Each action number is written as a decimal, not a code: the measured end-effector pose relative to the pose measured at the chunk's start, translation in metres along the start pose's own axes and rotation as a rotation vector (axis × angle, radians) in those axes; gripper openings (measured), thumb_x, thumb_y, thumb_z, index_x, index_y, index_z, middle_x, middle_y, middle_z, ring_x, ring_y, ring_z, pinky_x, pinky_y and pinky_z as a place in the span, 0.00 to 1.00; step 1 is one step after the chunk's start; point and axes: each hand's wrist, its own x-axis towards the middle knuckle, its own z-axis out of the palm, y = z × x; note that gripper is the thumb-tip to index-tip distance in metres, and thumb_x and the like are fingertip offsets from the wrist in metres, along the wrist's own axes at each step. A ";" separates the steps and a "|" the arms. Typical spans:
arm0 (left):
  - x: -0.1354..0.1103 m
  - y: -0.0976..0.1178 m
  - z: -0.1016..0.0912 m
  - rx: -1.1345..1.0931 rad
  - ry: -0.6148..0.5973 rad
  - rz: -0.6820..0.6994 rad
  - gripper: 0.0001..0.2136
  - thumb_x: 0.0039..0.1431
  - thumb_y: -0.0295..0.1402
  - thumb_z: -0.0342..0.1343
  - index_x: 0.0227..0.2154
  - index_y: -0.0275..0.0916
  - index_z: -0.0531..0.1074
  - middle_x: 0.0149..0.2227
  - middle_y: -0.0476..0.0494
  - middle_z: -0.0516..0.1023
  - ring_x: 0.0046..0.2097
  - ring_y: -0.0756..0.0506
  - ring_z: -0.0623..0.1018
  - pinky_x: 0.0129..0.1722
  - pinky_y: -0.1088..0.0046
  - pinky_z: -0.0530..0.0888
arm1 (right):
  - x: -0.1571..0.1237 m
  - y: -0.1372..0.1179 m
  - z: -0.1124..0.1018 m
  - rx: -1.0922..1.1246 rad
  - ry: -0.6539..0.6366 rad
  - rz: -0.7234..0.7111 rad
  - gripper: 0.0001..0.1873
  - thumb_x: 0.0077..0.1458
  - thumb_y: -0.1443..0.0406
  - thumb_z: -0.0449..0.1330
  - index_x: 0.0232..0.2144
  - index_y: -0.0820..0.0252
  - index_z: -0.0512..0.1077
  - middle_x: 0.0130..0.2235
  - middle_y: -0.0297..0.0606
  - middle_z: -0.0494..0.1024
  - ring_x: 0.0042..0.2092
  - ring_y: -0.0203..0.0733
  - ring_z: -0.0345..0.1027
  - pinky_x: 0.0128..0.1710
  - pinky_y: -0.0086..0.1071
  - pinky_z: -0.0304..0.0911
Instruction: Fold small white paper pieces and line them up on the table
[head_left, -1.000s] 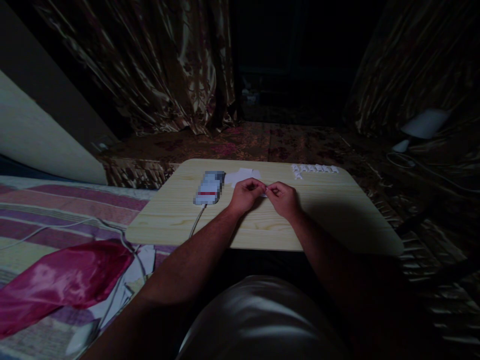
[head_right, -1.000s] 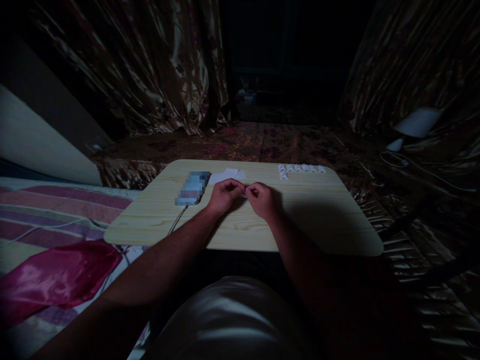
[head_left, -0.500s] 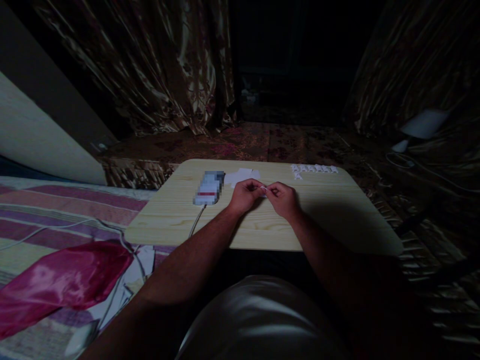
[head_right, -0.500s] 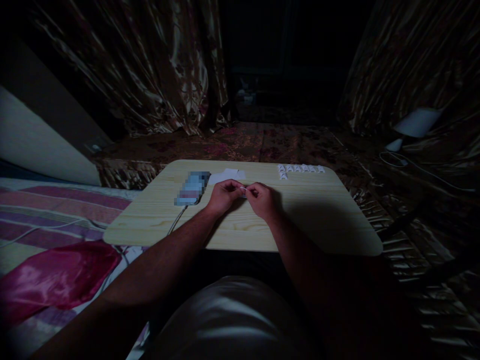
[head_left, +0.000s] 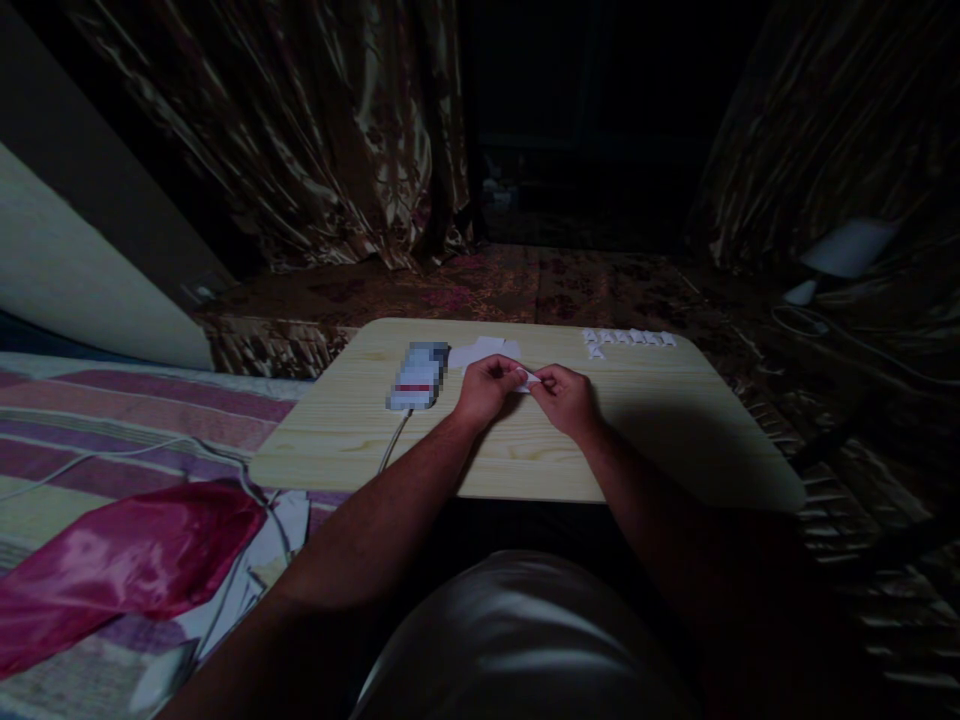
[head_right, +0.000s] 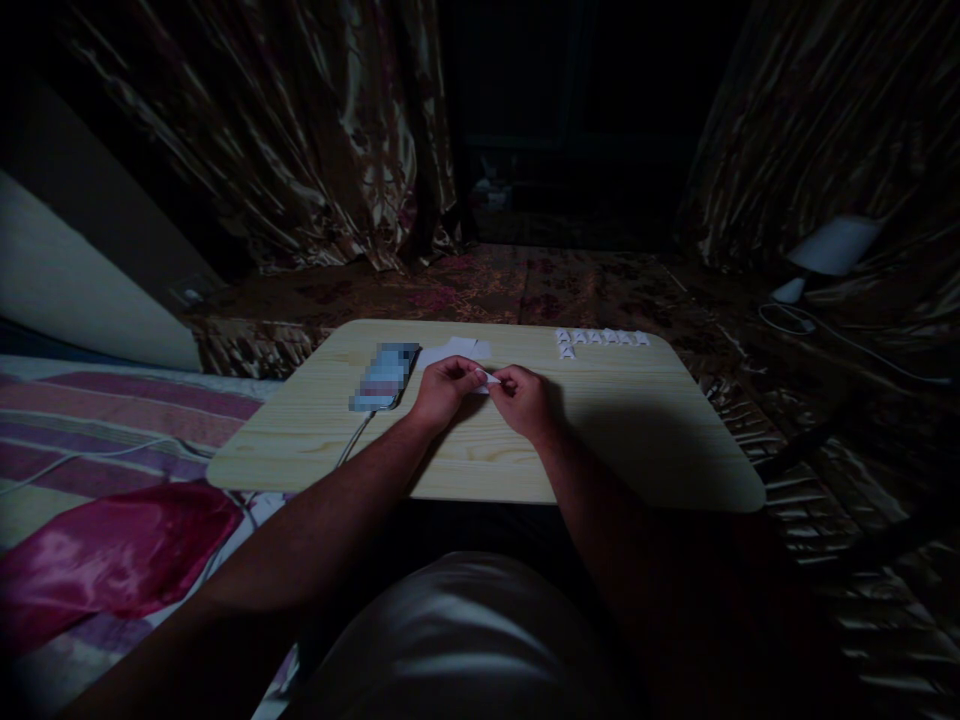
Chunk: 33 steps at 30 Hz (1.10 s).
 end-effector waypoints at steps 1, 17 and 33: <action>0.000 0.000 0.000 -0.006 0.011 -0.003 0.13 0.41 0.38 0.70 0.26 0.35 0.76 0.25 0.47 0.77 0.27 0.51 0.73 0.30 0.73 0.70 | 0.000 0.000 0.000 0.006 0.002 0.005 0.07 0.52 0.61 0.61 0.32 0.58 0.75 0.28 0.36 0.79 0.29 0.40 0.73 0.28 0.30 0.68; 0.002 0.000 0.000 -0.043 0.040 0.022 0.15 0.42 0.36 0.69 0.33 0.36 0.77 0.27 0.48 0.77 0.28 0.50 0.74 0.32 0.72 0.71 | 0.006 0.006 -0.002 0.173 0.029 0.094 0.11 0.54 0.59 0.59 0.37 0.58 0.75 0.31 0.37 0.80 0.30 0.39 0.75 0.31 0.30 0.70; 0.002 -0.003 0.000 -0.066 0.043 -0.027 0.14 0.41 0.34 0.68 0.31 0.35 0.75 0.25 0.49 0.77 0.25 0.52 0.73 0.28 0.75 0.69 | 0.003 0.008 0.004 0.121 0.031 0.036 0.09 0.51 0.61 0.64 0.34 0.59 0.78 0.32 0.38 0.82 0.33 0.43 0.77 0.35 0.34 0.72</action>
